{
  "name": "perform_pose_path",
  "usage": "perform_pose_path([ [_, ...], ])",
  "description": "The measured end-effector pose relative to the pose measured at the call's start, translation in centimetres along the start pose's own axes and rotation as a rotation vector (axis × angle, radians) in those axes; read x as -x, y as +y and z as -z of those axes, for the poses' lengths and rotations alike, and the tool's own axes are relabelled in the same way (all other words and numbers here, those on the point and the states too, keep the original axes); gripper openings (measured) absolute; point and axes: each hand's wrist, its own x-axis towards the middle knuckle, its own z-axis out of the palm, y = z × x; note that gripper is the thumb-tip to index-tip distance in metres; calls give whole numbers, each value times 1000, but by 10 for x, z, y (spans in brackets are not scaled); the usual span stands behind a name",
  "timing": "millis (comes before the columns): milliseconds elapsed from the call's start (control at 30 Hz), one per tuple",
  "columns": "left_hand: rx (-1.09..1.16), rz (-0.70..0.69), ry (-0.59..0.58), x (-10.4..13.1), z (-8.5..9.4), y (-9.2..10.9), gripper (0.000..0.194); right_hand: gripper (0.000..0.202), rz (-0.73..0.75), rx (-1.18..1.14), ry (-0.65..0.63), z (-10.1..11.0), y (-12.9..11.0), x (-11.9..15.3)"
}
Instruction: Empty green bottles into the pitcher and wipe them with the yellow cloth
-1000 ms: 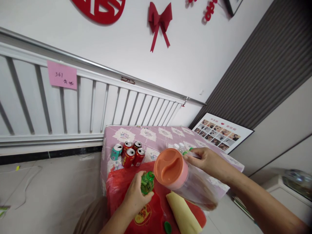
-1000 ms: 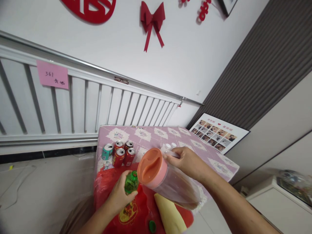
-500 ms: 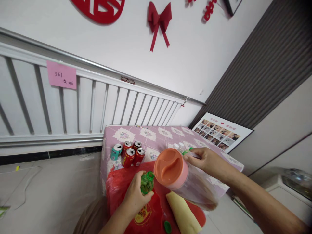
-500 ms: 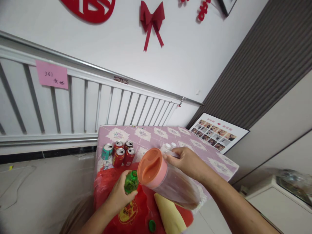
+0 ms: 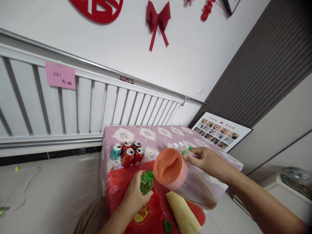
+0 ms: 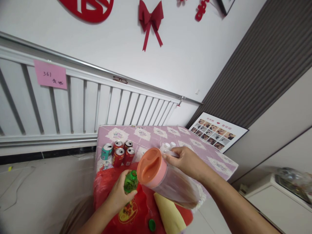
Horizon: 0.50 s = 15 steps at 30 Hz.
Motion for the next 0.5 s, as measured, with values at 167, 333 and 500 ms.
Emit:
perform_pose_path([
  [167, 6, -5, -1, 0, 0, -2, 73, 47, 5, -14, 0, 0, 0, 0],
  [333, 4, -17, -12, -1, 0, -3, 78, 47, -9, -1, -1, 0, -2, 0],
  [500, 8, -23, -16, -1, 0, -5, 80, 45, -11, 6, 9, 0, -2, 1],
])
